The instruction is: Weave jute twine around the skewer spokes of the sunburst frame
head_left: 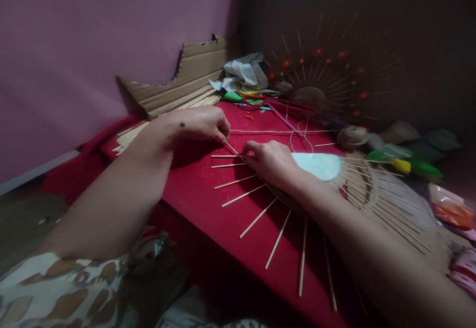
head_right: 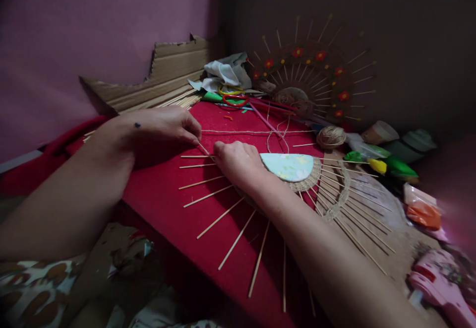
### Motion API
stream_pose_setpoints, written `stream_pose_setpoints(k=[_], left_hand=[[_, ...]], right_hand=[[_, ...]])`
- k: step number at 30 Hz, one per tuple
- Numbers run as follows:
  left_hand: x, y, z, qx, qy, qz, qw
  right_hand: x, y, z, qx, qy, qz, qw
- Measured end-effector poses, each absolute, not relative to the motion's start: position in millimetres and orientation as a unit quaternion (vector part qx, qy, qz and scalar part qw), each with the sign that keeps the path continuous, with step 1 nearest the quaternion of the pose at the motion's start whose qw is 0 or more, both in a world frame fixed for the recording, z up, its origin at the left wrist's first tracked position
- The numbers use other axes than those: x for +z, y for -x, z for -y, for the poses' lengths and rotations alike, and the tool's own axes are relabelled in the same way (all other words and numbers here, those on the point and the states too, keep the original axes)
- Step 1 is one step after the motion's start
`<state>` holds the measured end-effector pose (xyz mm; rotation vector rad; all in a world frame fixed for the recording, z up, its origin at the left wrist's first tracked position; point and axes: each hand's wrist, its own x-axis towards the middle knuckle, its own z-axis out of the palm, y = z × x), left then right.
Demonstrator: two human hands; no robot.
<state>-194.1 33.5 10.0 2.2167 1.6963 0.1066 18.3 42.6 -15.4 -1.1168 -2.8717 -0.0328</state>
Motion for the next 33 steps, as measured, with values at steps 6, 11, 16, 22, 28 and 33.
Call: stream_pose_setpoints(k=[6, 11, 16, 22, 28, 33], left_hand=[[15.7, 201.3, -30.2, 0.046, -0.786, -0.582, 0.205], [15.9, 214.9, -31.3, 0.012, -0.798, -0.547, 0.253], [13.6, 222.5, -31.2, -0.007, -0.797, -0.55, 0.248], [18.4, 218.9, -24.6, -0.028, -0.799, -0.547, 0.249], [11.7, 218.4, -31.1, -0.023, -0.8, -0.558, 0.22], [10.5, 194.5, -30.4, 0.015, -0.822, -0.553, 0.137]], right_hand=[[-15.0, -15.4, -36.1, -0.077, 0.354, 0.932, -0.01], [-17.7, -15.7, -34.6, -0.088, 0.355, 0.93, -0.027], [-21.0, -16.8, -34.4, -0.088, 0.357, 0.93, -0.014], [-22.4, -18.8, -37.3, -0.083, 0.368, 0.926, -0.003], [-22.0, -21.2, -38.2, -0.088, 0.362, 0.928, 0.003], [-18.7, -22.5, -33.9, -0.072, 0.341, 0.937, 0.0]])
